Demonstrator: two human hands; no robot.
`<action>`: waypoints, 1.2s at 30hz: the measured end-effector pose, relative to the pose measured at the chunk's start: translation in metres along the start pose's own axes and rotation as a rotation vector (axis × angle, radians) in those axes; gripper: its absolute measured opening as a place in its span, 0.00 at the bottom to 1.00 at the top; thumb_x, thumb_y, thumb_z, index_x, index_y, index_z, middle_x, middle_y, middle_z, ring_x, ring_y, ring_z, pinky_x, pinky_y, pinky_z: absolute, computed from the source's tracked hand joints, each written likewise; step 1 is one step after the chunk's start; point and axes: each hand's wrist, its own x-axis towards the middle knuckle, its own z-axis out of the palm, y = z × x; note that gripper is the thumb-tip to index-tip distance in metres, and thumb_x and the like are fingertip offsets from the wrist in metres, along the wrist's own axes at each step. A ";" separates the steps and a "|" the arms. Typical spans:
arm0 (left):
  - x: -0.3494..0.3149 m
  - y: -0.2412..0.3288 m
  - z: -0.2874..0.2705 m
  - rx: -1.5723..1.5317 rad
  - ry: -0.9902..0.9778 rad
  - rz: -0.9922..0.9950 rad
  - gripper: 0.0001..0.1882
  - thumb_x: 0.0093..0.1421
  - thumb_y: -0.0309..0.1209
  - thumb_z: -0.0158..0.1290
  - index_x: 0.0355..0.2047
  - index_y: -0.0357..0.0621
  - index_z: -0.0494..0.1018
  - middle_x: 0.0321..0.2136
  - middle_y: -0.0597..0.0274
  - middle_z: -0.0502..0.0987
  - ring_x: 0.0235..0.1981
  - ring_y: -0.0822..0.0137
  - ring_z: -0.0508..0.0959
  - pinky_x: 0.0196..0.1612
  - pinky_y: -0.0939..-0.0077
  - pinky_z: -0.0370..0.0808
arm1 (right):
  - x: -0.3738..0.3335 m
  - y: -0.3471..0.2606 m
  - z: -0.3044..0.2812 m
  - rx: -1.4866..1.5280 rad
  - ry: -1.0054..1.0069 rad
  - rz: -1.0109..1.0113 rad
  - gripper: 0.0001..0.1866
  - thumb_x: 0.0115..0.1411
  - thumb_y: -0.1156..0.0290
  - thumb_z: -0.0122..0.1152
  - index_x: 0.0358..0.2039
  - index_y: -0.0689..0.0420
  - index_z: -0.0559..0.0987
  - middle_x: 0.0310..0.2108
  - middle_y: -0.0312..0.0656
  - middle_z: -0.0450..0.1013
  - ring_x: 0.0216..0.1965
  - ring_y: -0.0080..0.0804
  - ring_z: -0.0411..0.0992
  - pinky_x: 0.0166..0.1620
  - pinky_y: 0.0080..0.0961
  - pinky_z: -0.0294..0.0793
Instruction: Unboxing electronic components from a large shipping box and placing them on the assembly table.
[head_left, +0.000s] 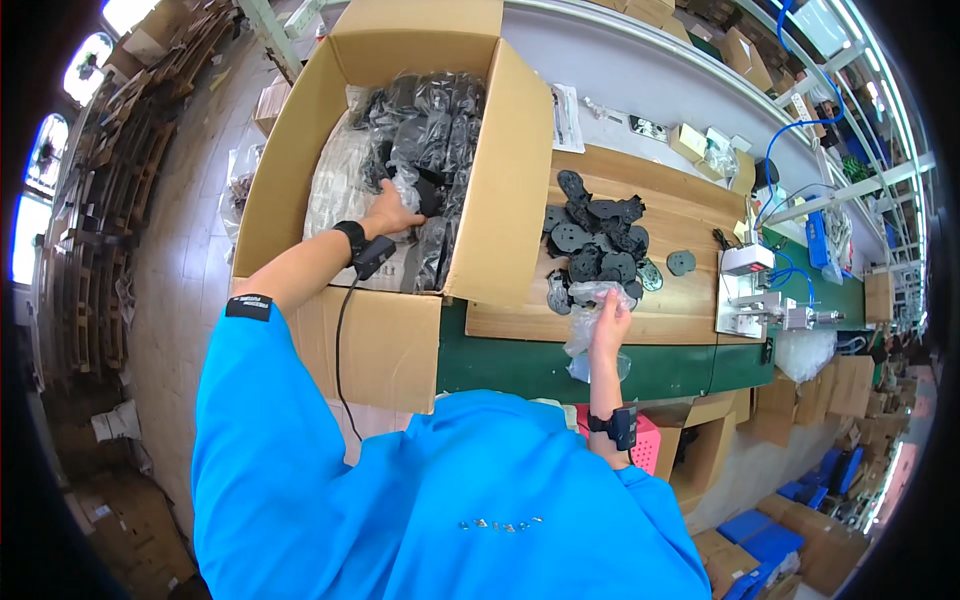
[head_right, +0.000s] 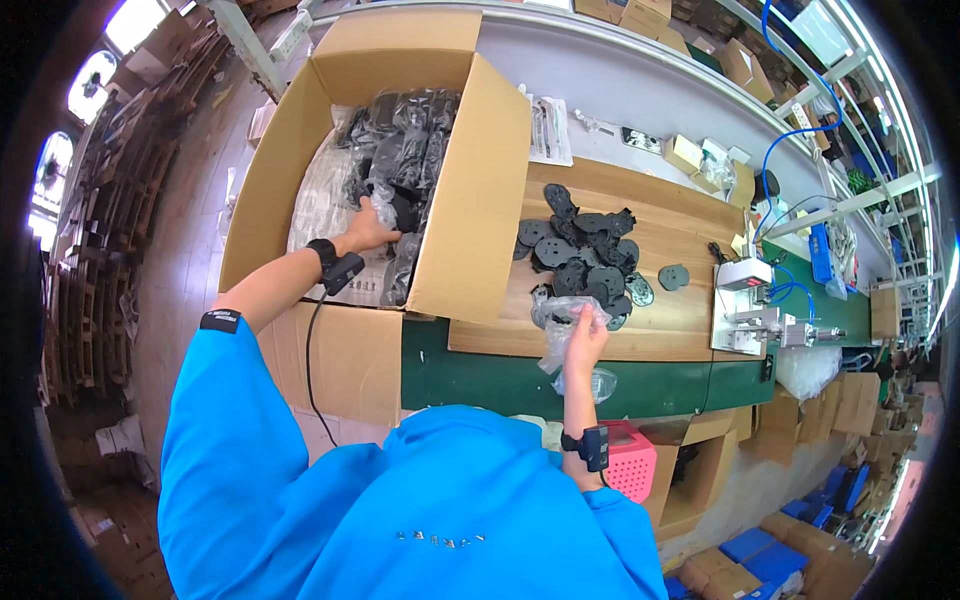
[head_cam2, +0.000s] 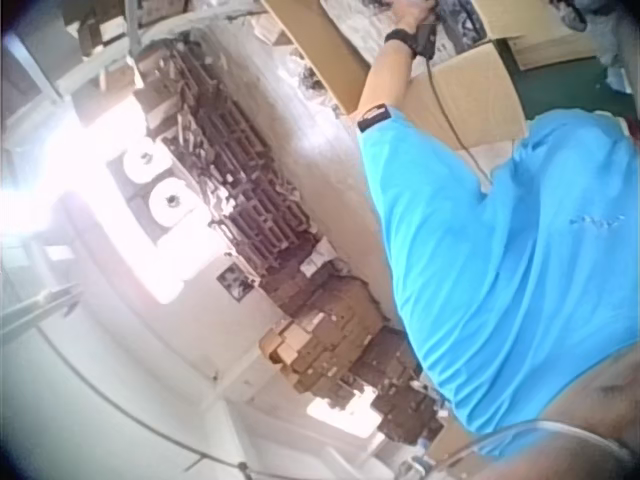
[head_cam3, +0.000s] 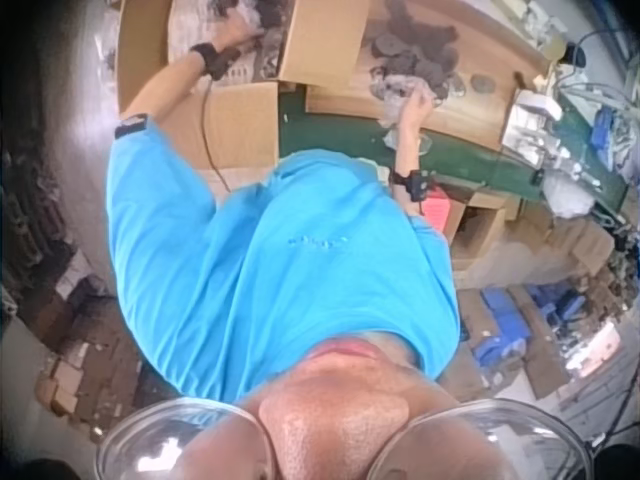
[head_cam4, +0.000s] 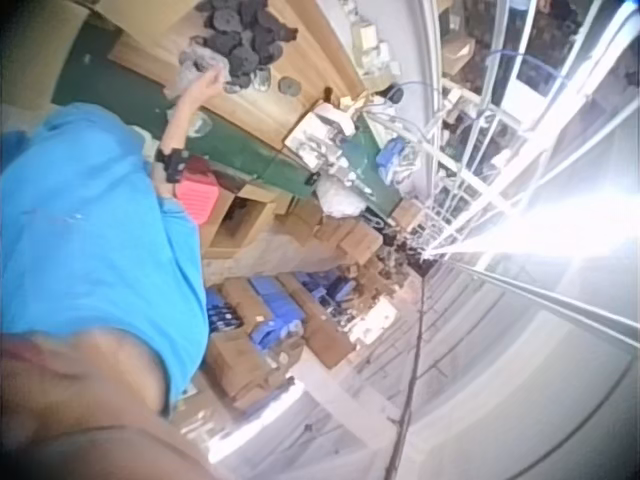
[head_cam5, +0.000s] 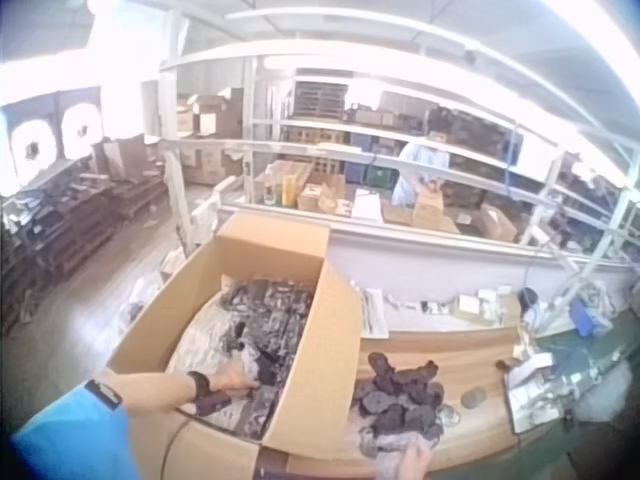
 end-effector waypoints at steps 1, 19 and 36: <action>-0.006 0.006 0.000 0.008 -0.011 -0.034 0.69 0.41 0.48 0.71 0.62 0.16 0.35 0.49 0.27 0.73 0.51 0.40 0.76 0.55 0.63 0.74 | -0.004 0.000 0.002 -0.009 -0.008 -0.001 0.19 0.70 0.62 0.53 0.30 0.63 0.81 0.29 0.35 0.77 0.33 0.20 0.70 0.40 0.22 0.68; 0.025 -0.075 -0.062 -0.595 -0.544 0.063 0.34 0.52 0.35 0.64 0.59 0.42 0.67 0.50 0.60 0.75 0.49 0.66 0.73 0.53 0.73 0.69 | -0.020 -0.010 0.005 0.068 -0.026 0.036 0.18 0.71 0.60 0.52 0.31 0.60 0.80 0.29 0.32 0.75 0.32 0.19 0.69 0.38 0.21 0.67; -0.084 -0.053 -0.185 -0.868 -0.334 0.021 0.32 0.57 0.28 0.62 0.61 0.41 0.63 0.51 0.60 0.75 0.52 0.64 0.75 0.57 0.66 0.71 | -0.056 -0.189 0.067 0.393 -0.653 -0.116 0.24 0.52 0.82 0.48 0.53 0.57 0.68 0.43 0.45 0.73 0.34 0.23 0.71 0.40 0.21 0.74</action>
